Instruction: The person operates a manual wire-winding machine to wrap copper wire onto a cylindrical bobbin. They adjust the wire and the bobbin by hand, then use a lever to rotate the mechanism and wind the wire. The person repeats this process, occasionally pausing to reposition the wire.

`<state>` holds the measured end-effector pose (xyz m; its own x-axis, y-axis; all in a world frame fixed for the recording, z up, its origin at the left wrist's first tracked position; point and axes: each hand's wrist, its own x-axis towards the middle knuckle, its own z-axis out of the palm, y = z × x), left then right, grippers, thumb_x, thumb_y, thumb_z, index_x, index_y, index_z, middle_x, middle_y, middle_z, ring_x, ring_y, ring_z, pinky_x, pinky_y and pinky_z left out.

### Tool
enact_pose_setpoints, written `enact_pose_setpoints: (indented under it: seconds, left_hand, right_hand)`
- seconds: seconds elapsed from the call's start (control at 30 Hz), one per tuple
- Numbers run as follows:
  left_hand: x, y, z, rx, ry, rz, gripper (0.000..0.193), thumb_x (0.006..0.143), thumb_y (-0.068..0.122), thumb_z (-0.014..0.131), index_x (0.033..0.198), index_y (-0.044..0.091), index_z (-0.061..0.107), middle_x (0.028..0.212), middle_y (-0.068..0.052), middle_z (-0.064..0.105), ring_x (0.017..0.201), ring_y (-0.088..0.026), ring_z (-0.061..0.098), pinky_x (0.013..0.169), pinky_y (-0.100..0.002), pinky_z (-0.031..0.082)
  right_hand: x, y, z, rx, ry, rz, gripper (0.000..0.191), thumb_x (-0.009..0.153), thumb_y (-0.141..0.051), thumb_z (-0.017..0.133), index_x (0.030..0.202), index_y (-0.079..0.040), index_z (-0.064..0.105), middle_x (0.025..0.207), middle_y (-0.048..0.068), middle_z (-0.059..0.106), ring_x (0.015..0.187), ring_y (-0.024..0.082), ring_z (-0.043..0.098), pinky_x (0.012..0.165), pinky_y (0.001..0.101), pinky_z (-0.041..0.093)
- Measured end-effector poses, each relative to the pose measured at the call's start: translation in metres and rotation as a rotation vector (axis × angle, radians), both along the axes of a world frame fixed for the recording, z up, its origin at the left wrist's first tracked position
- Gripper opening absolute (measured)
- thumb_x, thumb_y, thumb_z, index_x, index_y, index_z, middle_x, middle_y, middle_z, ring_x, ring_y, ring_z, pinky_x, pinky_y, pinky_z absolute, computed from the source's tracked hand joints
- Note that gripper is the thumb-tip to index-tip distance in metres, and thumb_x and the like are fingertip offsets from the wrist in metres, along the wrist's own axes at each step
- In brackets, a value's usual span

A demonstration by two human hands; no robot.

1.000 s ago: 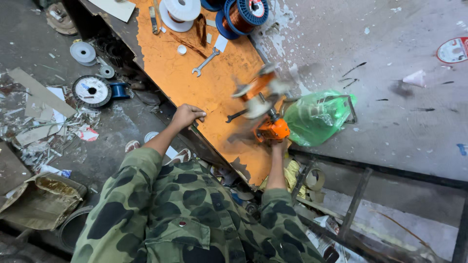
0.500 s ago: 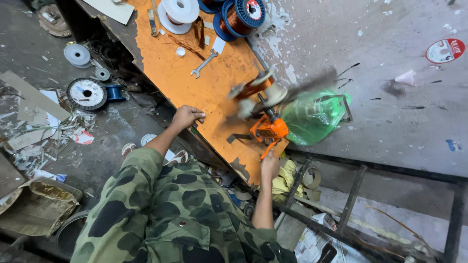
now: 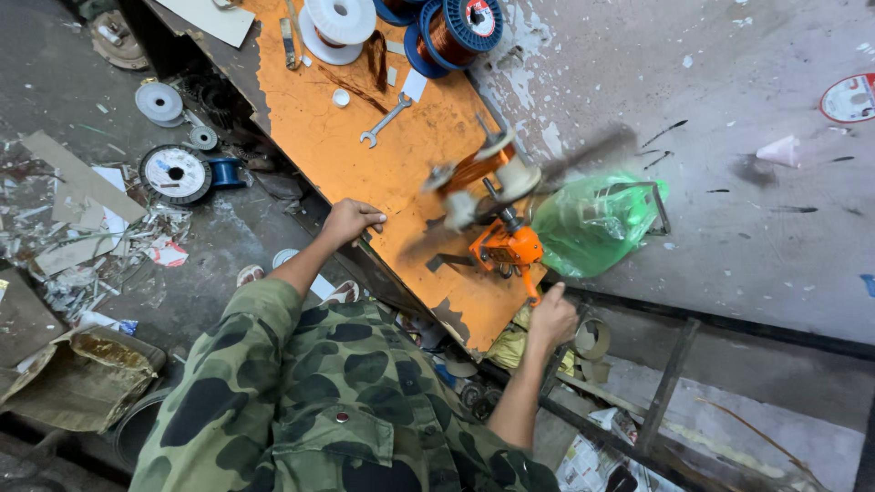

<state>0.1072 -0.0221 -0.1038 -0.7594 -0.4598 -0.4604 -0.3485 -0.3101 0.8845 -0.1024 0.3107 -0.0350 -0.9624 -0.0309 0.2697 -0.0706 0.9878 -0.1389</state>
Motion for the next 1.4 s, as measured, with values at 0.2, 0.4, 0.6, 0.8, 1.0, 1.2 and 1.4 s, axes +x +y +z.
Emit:
enact_pose_setpoints:
  seconds: [0.2,0.4,0.6,0.8,1.0,1.2,1.4]
  left_hand:
    - [-0.003,0.002,-0.002,0.009,-0.007,0.007,0.026,0.090,0.024,0.075,0.100,0.001,0.080,0.079,-0.003,0.079,0.035,-0.012,0.051,0.038,-0.030,0.043]
    - [-0.004,0.002,-0.002,-0.003,-0.021,0.009,0.026,0.091,0.024,0.076,0.100,0.000,0.081,0.078,-0.004,0.079,0.035,-0.012,0.050,0.038,-0.030,0.042]
    - [-0.003,0.002,-0.001,0.037,-0.002,0.027,0.026,0.090,0.023,0.076,0.100,0.000,0.080,0.079,-0.005,0.079,0.036,-0.011,0.052,0.037,-0.030,0.043]
    - [-0.002,0.003,0.000,0.022,-0.011,0.021,0.025,0.090,0.023,0.076,0.100,0.000,0.080,0.079,-0.005,0.079,0.035,-0.012,0.050,0.037,-0.030,0.042]
    - [-0.001,0.004,-0.001,0.013,0.020,0.036,0.024,0.090,0.022,0.075,0.099,0.000,0.080,0.078,-0.005,0.078,0.034,-0.013,0.050,0.037,-0.031,0.041]
    - [0.000,0.005,-0.003,0.006,0.007,0.037,0.024,0.091,0.022,0.075,0.099,0.000,0.080,0.078,-0.005,0.078,0.034,-0.013,0.049,0.037,-0.031,0.041]
    - [-0.001,0.008,-0.002,-0.077,0.008,0.052,0.023,0.091,0.023,0.076,0.098,0.002,0.081,0.075,-0.004,0.078,0.041,-0.012,0.055,0.041,-0.030,0.046]
  right_hand:
    - [-0.034,-0.002,0.015,-0.076,0.105,0.069,0.059,0.103,-0.050,0.048,0.074,-0.010,0.081,0.069,0.018,0.071,0.070,0.042,0.069,0.068,0.0546,0.050]
    - [-0.063,-0.016,0.027,-0.139,0.063,0.075,0.060,0.105,-0.049,0.045,0.077,-0.008,0.078,0.076,0.016,0.073,0.075,0.042,0.070,0.073,0.0532,0.051]
    - [-0.085,-0.039,0.035,-0.138,0.022,0.040,0.059,0.101,-0.051,0.045,0.080,-0.009,0.081,0.087,0.017,0.075,0.085,0.045,0.068,0.076,0.0579,0.049]
    - [-0.089,-0.063,0.041,-0.179,-0.115,-0.019,0.058,0.100,-0.053,0.045,0.093,-0.008,0.080,0.096,0.020,0.076,0.093,0.044,0.071,0.084,0.0571,0.050]
    - [-0.087,-0.086,0.040,-0.151,-0.162,-0.050,0.056,0.097,-0.054,0.048,0.097,-0.007,0.079,0.101,0.024,0.074,0.098,0.047,0.069,0.084,0.0580,0.049]
    - [-0.074,-0.100,0.034,-0.115,-0.174,-0.014,0.062,0.099,-0.057,0.049,0.103,-0.001,0.076,0.111,0.027,0.071,0.104,0.050,0.066,0.086,0.0613,0.049]
    - [-0.060,-0.108,0.029,-0.085,-0.282,-0.021,0.057,0.094,-0.056,0.055,0.103,-0.004,0.076,0.106,0.024,0.072,0.098,0.047,0.068,0.081,0.0579,0.050]
